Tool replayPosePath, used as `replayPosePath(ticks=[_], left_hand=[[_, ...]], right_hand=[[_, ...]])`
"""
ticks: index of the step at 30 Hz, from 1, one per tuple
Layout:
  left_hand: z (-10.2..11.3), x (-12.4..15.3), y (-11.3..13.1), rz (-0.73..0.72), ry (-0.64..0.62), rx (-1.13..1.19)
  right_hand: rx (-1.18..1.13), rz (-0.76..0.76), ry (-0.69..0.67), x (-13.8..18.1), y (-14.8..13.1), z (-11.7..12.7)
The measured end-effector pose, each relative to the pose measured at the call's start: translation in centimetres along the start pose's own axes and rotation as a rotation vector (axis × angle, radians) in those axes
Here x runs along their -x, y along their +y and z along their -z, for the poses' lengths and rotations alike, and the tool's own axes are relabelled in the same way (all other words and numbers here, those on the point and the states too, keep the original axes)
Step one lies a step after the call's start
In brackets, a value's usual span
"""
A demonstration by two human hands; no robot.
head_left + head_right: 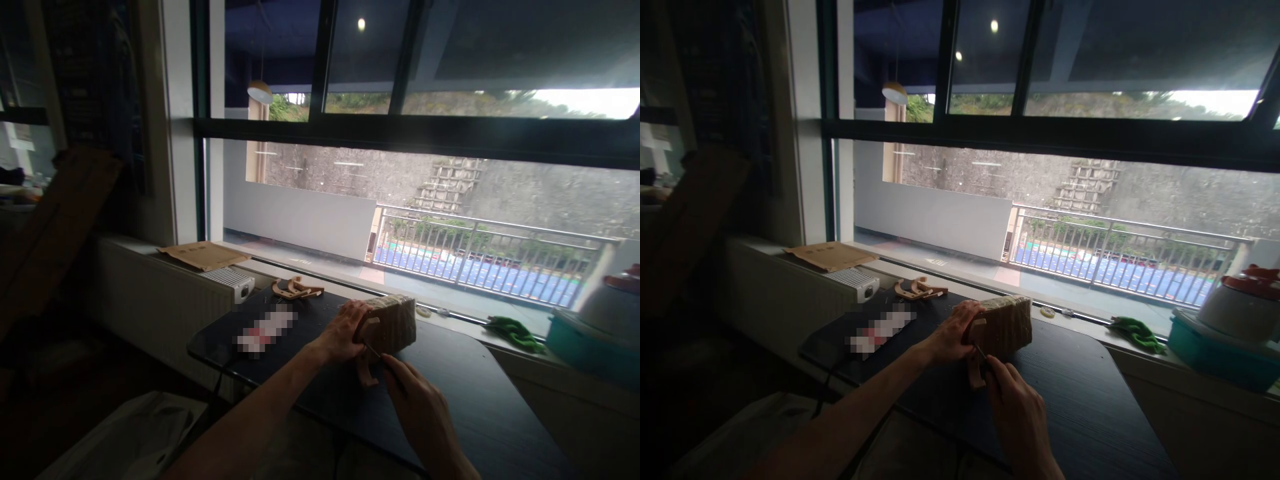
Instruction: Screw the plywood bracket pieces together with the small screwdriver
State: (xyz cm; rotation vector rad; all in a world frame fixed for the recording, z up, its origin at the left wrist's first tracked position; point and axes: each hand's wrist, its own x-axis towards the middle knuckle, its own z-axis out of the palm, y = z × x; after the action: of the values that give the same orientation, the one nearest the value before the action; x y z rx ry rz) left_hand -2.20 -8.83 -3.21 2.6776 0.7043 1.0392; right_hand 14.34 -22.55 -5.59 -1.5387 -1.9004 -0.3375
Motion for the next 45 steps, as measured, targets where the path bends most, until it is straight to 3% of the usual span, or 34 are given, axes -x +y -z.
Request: replayPosePath(ticks=[10,17,21,29,38,45], left_hand=[[0.5,-0.2,0.3,0.012,0.01,0.032],[0.6,-0.2,0.5,0.015,0.009,0.056],[0.6,-0.2,0.5,0.02,0.002,0.046],[0.3,-0.1,0.3,0.007,0.006,0.031],[0.5,-0.2,0.7,0.027,-0.004,0.039],[0.6,-0.1,0.4,0.016,0.017,0.042]], right_hand=[[0.035,0.042,-0.013,-0.3,-0.5,1.4],[-0.108,-0.09,-0.034,-0.4,-0.3,0.7],[-0.066,-0.155,-0.067,-0.4,-0.8,0.9],[0.06,0.044,-0.034,-0.5,-0.7,1.5],[-0.114,-0.075,-0.048,-0.6,-0.4,0.5],[0.064,0.013,-0.066,-0.6,-0.7,1.3]])
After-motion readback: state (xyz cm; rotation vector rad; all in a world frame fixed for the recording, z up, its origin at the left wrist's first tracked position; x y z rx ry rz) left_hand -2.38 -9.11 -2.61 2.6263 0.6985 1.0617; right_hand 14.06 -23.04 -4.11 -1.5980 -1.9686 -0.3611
